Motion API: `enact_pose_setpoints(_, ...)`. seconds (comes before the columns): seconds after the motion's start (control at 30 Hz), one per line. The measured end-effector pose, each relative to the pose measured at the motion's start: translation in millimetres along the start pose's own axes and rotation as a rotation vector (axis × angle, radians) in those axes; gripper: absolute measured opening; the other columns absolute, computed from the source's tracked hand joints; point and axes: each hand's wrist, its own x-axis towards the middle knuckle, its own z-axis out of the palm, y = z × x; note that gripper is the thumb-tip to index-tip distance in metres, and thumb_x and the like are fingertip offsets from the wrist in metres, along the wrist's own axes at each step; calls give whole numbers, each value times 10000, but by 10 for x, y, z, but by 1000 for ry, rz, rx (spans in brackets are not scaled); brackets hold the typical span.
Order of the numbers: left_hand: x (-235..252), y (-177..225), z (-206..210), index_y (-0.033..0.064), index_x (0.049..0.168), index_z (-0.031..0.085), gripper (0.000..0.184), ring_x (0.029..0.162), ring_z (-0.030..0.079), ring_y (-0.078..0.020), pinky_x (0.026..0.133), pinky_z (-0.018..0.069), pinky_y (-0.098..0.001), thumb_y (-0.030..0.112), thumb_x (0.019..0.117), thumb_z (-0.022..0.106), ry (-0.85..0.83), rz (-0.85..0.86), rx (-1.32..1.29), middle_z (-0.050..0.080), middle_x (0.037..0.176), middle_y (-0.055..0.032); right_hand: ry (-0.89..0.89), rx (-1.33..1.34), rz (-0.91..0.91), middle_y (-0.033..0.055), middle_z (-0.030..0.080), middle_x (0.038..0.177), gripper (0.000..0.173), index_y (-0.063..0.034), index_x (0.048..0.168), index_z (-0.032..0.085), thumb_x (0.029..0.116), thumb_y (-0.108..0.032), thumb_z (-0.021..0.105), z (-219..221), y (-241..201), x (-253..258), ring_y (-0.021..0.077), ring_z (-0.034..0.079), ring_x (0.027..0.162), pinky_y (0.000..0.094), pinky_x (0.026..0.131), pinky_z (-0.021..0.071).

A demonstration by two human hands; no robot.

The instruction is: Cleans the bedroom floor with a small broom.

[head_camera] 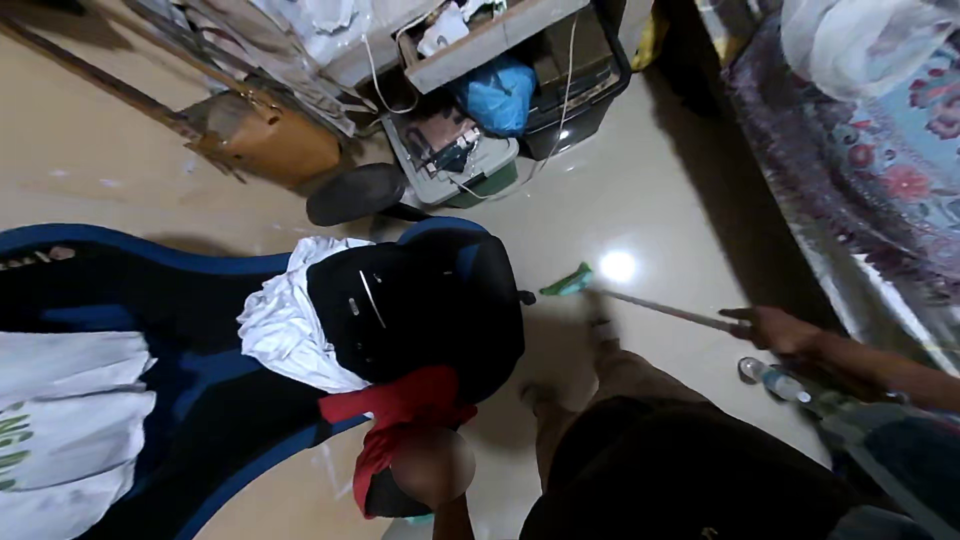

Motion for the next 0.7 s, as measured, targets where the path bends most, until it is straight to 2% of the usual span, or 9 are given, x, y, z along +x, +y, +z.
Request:
enact_pose_setpoints(0.03, 1, -1, 13, 30, 1139, 753, 274, 1269, 564, -460, 1183, 165, -705, 72, 1003, 519, 11, 3, 8, 689, 1232, -229, 33, 61, 15, 227, 662, 1051, 494, -152, 1546, 473, 1072, -238, 579, -191, 118, -102, 308, 608, 759, 494, 721, 520)
enact_pose_setpoints(0.07, 2, 14, 10, 26, 1135, 752, 276, 1268, 563, -462, 1183, 170, -702, 76, 1007, 512, 14, -1, 8, 687, 1231, -232, 72, 117, 18, 213, 660, 1008, 477, -152, 1534, 490, 1070, -217, 582, -364, 239, -162, 283, 581, 720, 476, 689, 505)
enact_pose_setpoints(0.17, 14, 93, 19, 17, 1132, 752, 290, 1260, 563, -486, 1175, 181, -706, 85, 1010, 498, 28, -7, -9, 686, 1230, -245, 229, 134, 12, 271, 659, 1078, 378, -82, 1445, 569, 1081, -183, 544, -770, 399, -142, 370, 622, 819, 566, 742, 510)
enact_pose_setpoints(0.27, 5, 125, 43, 29, 1129, 757, 313, 1255, 567, -485, 1169, 183, -712, 84, 1009, 473, 55, 4, -6, 690, 1225, -243, 339, 111, 1, 364, 603, 1263, 400, -12, 1462, 523, 1109, -194, 479, -1044, 247, 269, 517, 610, 1110, 668, 960, 453)
enact_pose_setpoints(0.4, -1, 258, 64, 26, 1097, 765, 335, 1215, 600, -479, 1155, 219, -714, 105, 1013, 451, 102, 16, 14, 708, 1181, -242, 458, 148, 104, 391, 603, 1246, 470, 42, 1419, 519, 1040, -211, 634, -1403, 79, 1096, 575, 597, 1146, 717, 951, 459)
enact_pose_setpoints(0.47, -10, 352, 46, 26, 1110, 763, 348, 1229, 596, -472, 1164, 220, -700, 120, 1023, 440, 87, -14, 13, 708, 1195, -235, 467, 187, 149, 370, 625, 1190, 423, 74, 1359, 537, 1019, -155, 643, -1448, -4, 1329, 525, 651, 1045, 676, 884, 511)
enact_pose_setpoints(0.53, -12, 427, 3, 31, 1136, 758, 353, 1248, 586, -464, 1169, 226, -687, 137, 1037, 436, 61, -51, 12, 701, 1220, -229, 429, 232, 193, 343, 639, 1158, 380, 83, 1314, 549, 997, -113, 628, -1213, -63, 1368, 481, 678, 973, 641, 822, 545)
enact_pose_setpoints(0.6, -6, 491, -14, 44, 1171, 752, 352, 1273, 572, -452, 1184, 201, -678, 151, 1050, 439, 30, -88, -7, 692, 1256, -218, 298, 167, 173, 324, 634, 1179, 444, 53, 1387, 506, 990, -112, 617, -679, 43, 1235, 457, 676, 981, 613, 820, 552)
enact_pose_setpoints(0.7, 9, 561, -73, 54, 1250, 718, 374, 1338, 517, -452, 1202, 150, -676, 191, 1079, 414, -60, -120, 15, 650, 1336, -222, 15, -62, 111, 334, 597, 1275, 677, 10, 1587, 224, 1019, -118, 568, 385, 156, 626, 474, 657, 1091, 609, 903, 535)
